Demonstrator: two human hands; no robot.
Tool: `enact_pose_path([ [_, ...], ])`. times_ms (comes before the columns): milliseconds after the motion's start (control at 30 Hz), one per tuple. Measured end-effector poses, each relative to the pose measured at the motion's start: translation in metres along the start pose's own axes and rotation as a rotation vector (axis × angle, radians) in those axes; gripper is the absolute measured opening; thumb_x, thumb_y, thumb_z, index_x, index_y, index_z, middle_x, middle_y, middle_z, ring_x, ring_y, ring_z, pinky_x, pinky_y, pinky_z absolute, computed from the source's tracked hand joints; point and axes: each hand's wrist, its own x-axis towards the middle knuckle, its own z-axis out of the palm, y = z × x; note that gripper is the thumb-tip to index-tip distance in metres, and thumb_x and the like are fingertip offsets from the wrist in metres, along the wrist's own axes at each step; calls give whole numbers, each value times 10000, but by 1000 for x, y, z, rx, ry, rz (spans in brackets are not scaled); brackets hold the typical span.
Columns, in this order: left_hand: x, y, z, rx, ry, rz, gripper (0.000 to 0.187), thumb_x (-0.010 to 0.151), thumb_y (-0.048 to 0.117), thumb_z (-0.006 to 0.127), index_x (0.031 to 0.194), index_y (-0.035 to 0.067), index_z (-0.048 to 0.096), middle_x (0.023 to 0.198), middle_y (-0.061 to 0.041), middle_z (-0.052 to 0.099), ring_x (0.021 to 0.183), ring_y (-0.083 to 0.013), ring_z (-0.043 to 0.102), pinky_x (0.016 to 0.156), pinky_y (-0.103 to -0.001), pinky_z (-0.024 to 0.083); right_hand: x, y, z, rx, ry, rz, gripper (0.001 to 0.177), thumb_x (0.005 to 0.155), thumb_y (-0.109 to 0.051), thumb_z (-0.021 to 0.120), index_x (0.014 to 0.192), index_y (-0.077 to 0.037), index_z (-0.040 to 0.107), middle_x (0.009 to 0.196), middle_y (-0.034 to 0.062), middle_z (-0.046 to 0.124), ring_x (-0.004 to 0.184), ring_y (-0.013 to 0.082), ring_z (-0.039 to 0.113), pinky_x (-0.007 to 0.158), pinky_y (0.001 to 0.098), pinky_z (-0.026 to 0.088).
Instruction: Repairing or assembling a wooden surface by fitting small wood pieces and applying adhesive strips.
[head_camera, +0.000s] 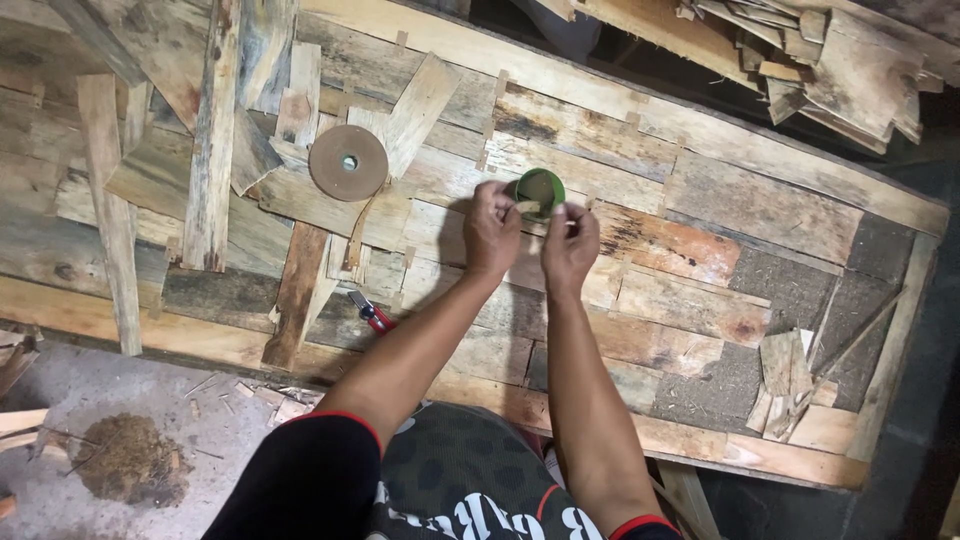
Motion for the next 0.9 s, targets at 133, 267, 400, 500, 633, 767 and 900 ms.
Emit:
enact_pose_path([
  [133,-33,17,-36,14,-127,-181,432,946,14,680,1322,100,487,986,-66,711,767,-187,692,577,-317,562,-37,28,-6,51,-155,50,193,972,-198,690,1086,-42,693,1022,74,695,807,159,670,719,332,593],
  [267,-72,-2,-62,-76,-156,-160,396,920,4,688,1272,49,513,972,-88,713,838,-175,719,668,-286,604,-73,52,-11,153,-320,27,140,986,-160,688,1016,-23,702,910,35,710,789,87,641,704,265,571],
  [400,-101,-22,-84,-43,-189,-213,343,901,85,725,1215,26,600,956,-111,749,805,-199,718,673,-326,565,-109,53,-21,28,-342,35,144,987,-155,695,994,-12,703,809,15,670,709,75,567,631,255,476],
  [500,-110,-16,-108,120,-329,-258,336,869,189,758,1164,50,678,938,-97,761,758,-219,699,678,-360,556,-129,63,-27,-9,-339,19,149,985,-160,699,988,-12,705,796,15,653,697,79,546,622,264,462],
  [633,-119,16,-148,136,-591,-319,259,925,261,717,1117,88,719,945,-74,761,831,-184,715,719,-363,552,-162,55,-41,-65,-341,-75,153,979,-163,711,970,-11,711,841,19,657,719,89,572,645,270,488],
  [767,-146,-5,-153,139,-684,-278,209,935,238,696,1025,52,729,938,-119,769,834,-250,738,752,-375,557,-191,61,-54,-147,-359,-67,147,969,-155,725,966,-8,715,871,42,660,733,110,600,665,286,511],
  [900,-177,-42,-148,135,-642,-48,204,941,205,684,1013,17,717,963,-180,754,907,-334,729,789,-414,561,-215,74,-66,-85,-365,-24,127,972,-129,719,985,-3,711,885,52,692,780,111,636,712,282,540],
])
